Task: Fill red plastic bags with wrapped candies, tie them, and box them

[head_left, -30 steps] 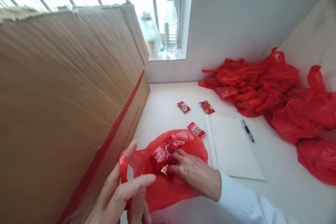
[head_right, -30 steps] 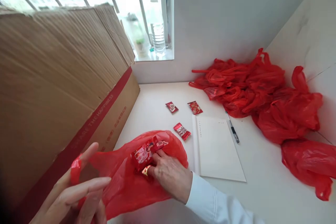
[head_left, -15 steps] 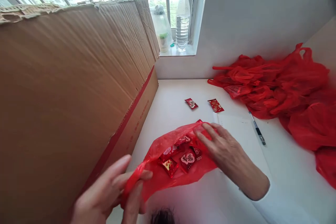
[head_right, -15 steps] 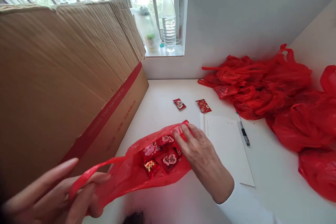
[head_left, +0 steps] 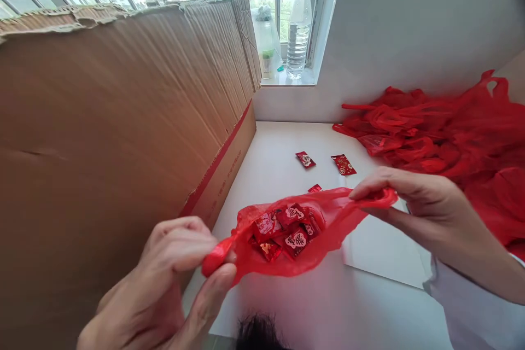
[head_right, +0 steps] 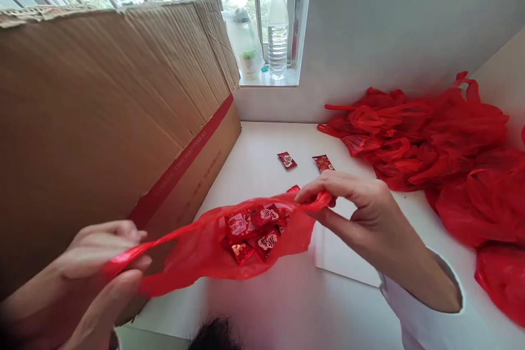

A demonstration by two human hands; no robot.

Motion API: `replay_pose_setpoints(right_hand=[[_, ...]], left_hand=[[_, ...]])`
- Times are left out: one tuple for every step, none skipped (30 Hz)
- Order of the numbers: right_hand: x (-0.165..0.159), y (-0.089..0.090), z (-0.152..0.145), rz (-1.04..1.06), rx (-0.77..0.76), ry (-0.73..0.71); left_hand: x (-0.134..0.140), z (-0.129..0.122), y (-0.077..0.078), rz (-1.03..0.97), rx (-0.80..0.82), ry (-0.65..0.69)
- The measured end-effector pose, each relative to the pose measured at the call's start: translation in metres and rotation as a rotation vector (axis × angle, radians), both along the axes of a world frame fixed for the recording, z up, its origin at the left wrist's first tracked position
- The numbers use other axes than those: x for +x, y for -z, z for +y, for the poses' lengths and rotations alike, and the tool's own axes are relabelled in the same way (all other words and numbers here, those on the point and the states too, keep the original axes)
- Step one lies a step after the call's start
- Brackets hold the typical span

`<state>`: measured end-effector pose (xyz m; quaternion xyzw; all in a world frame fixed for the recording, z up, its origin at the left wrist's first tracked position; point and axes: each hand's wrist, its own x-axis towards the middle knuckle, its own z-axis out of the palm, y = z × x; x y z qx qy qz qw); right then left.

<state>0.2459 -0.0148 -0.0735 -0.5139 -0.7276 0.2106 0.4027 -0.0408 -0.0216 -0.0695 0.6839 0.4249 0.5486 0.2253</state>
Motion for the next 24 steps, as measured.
replay_pose_setpoints(right_hand=[[0.000,-0.007,0.002,0.094,-0.010,0.009],[-0.001,-0.012,0.006,0.168,-0.011,0.019],[-0.004,-0.016,0.010,0.227,-0.010,0.028],[-0.009,-0.019,0.015,0.272,-0.008,0.034],[-0.013,-0.022,0.020,0.312,-0.001,0.031],[-0.019,-0.024,0.025,0.350,0.015,0.022],[-0.024,-0.025,0.030,0.384,0.037,0.010],[-0.028,-0.027,0.035,0.414,0.060,-0.001],[-0.033,-0.028,0.038,0.436,0.088,-0.012],[-0.037,-0.029,0.041,0.442,0.117,-0.027],[-0.040,-0.030,0.043,0.427,0.135,-0.047],[-0.044,-0.030,0.043,0.394,0.140,-0.077],[-0.047,-0.030,0.043,0.346,0.137,-0.118],[-0.050,-0.029,0.042,0.297,0.127,-0.165],[-0.053,-0.028,0.040,0.256,0.115,-0.212],[-0.056,-0.027,0.037,0.226,0.097,-0.258],[-0.059,-0.027,0.034,0.206,0.080,-0.310],[-0.061,-0.027,0.031,0.191,0.068,-0.370],[-0.062,-0.027,0.029,0.183,0.062,-0.429],[-0.061,-0.027,0.027,0.181,0.068,-0.464],[-0.060,-0.027,0.027,0.185,0.090,-0.462],[-0.057,-0.025,0.028,0.189,0.117,-0.417],[-0.054,-0.022,0.030,0.188,0.138,-0.345],[-0.050,-0.018,0.034,0.181,0.138,-0.273]], left_hand=[[0.006,0.006,-0.004,-0.026,-0.019,0.063],[0.012,0.012,-0.008,-0.061,-0.069,0.131],[0.018,0.019,-0.011,-0.101,-0.131,0.198],[0.023,0.026,-0.014,-0.141,-0.193,0.259],[0.028,0.032,-0.015,-0.172,-0.221,0.330],[0.032,0.038,-0.016,-0.193,-0.225,0.396],[0.035,0.044,-0.016,-0.209,-0.222,0.456],[0.038,0.048,-0.016,-0.219,-0.214,0.506],[0.039,0.052,-0.016,-0.221,-0.207,0.536],[0.041,0.055,-0.015,-0.211,-0.199,0.546],[0.043,0.057,-0.014,-0.185,-0.194,0.541],[0.045,0.058,-0.012,-0.137,-0.198,0.526],[0.047,0.059,-0.010,-0.065,-0.217,0.506],[0.050,0.059,-0.007,0.029,-0.248,0.488],[0.053,0.058,-0.004,0.136,-0.284,0.472],[0.056,0.057,-0.001,0.239,-0.310,0.456],[0.059,0.055,0.003,0.327,-0.313,0.444],[0.061,0.054,0.005,0.394,-0.294,0.441],[0.062,0.053,0.007,0.434,-0.260,0.445],[0.063,0.052,0.008,0.449,-0.233,0.453],[0.063,0.052,0.008,0.444,-0.232,0.465],[0.062,0.053,0.007,0.424,-0.267,0.487],[0.061,0.054,0.006,0.397,-0.326,0.506],[0.060,0.056,0.004,0.368,-0.393,0.520]])
